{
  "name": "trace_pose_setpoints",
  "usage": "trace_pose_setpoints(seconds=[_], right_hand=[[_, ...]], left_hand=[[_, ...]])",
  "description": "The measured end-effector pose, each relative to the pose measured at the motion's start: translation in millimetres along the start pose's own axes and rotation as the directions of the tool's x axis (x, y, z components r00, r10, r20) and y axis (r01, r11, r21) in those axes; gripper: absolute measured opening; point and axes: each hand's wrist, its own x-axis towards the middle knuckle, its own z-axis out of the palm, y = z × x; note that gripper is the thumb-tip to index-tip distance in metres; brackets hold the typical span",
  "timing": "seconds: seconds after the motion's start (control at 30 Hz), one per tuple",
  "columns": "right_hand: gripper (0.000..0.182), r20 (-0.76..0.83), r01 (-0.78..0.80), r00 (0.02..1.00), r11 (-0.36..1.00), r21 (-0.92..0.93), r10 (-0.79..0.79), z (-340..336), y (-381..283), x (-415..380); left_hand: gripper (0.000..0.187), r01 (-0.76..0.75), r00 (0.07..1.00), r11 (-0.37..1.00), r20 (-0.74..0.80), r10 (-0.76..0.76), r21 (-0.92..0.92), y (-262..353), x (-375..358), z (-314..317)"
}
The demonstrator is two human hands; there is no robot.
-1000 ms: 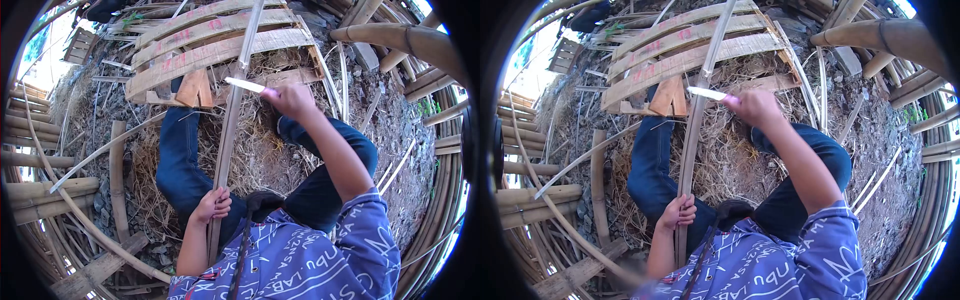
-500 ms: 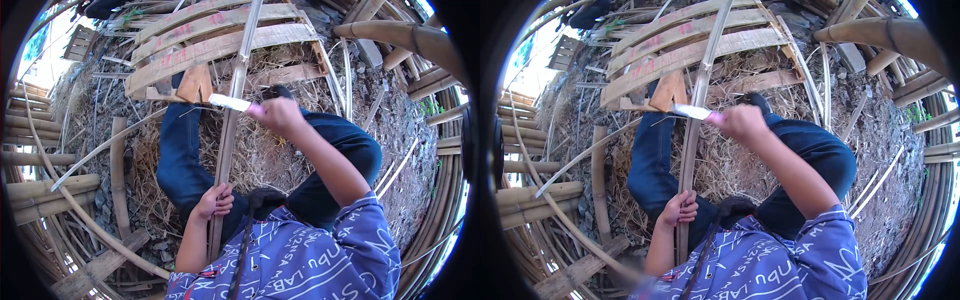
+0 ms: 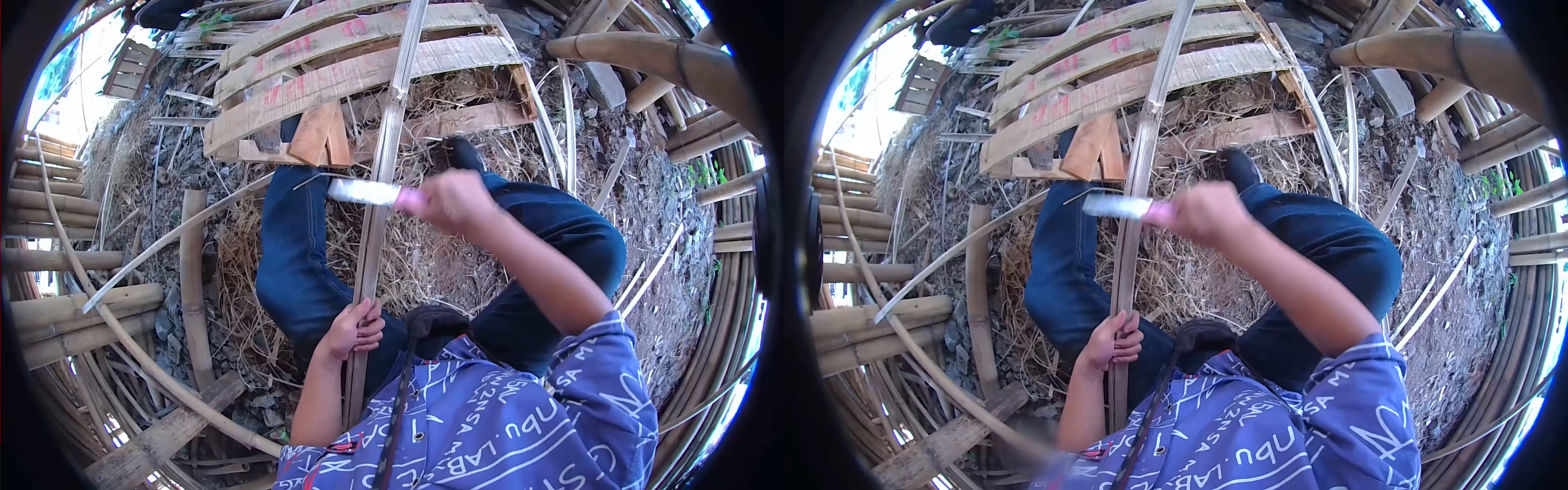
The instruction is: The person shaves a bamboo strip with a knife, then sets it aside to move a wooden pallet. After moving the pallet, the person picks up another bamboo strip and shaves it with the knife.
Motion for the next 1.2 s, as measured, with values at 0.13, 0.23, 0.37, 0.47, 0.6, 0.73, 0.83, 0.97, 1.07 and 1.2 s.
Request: trace_pose_setpoints(seconds=[0.13,0.23,0.37,0.47,0.6,0.73,0.83,0.97,1.07,1.2], right_hand=[[0.061,0.191,0.064,0.978,0.994,0.084,-0.080,24.1,-19.4,-26.0],[0.061,0.023,-0.111,0.994,0.994,-0.021,0.111,13.0,9.0,-7.6],[0.064,0.019,-0.128,0.992,0.984,0.125,0.127,1.1,-5.0,-16.7],[0.059,0.043,0.110,0.992,0.978,0.177,-0.120,5.1,-39.3,-44.3],[0.062,0.049,0.055,0.997,0.996,0.068,-0.058,20.7,-28.9,-29.5],[0.065,-0.077,0.163,0.984,0.987,-0.010,-0.163,9.5,-17.0,-6.7],[0.065,-0.104,0.185,0.977,0.982,-0.043,-0.188,10.0,-14.3,1.6],[0.069,0.040,-0.088,0.995,0.995,-0.036,0.090,7.9,-0.5,17.3],[0.068,-0.016,-0.454,0.890,0.890,0.030,0.455,-43.0,48.9,27.5],[0.069,-0.139,-0.415,0.907,0.899,-0.139,0.397,-51.5,86.9,13.9]], left_hand=[[0.034,-0.068,0.979,0.978,-0.175,0.103,0.198,-11.2,6.8,2.4],[0.032,-0.124,0.962,0.962,-0.208,0.177,0.243,-14.8,7.0,6.8],[0.032,-0.168,0.910,0.906,-0.292,0.294,0.389,-19.8,5.9,16.3],[0.031,-0.152,0.876,0.872,-0.345,0.337,0.466,-29.5,7.5,18.4],[0.031,-0.159,0.846,0.806,-0.342,0.408,0.570,-33.2,2.4,23.8],[0.031,-0.159,0.852,0.840,-0.358,0.383,0.518,-19.4,-2.0,30.2],[0.030,-0.160,0.841,0.834,-0.370,0.395,0.528,-9.8,-0.4,36.3],[0.030,-0.162,0.842,0.832,-0.366,0.398,0.531,-12.0,-4.6,39.2],[0.030,-0.148,0.832,0.841,-0.394,0.390,0.521,-42.3,-14.8,31.3],[0.028,-0.158,0.781,0.722,-0.362,0.508,0.673,-79.4,-24.9,5.5]])
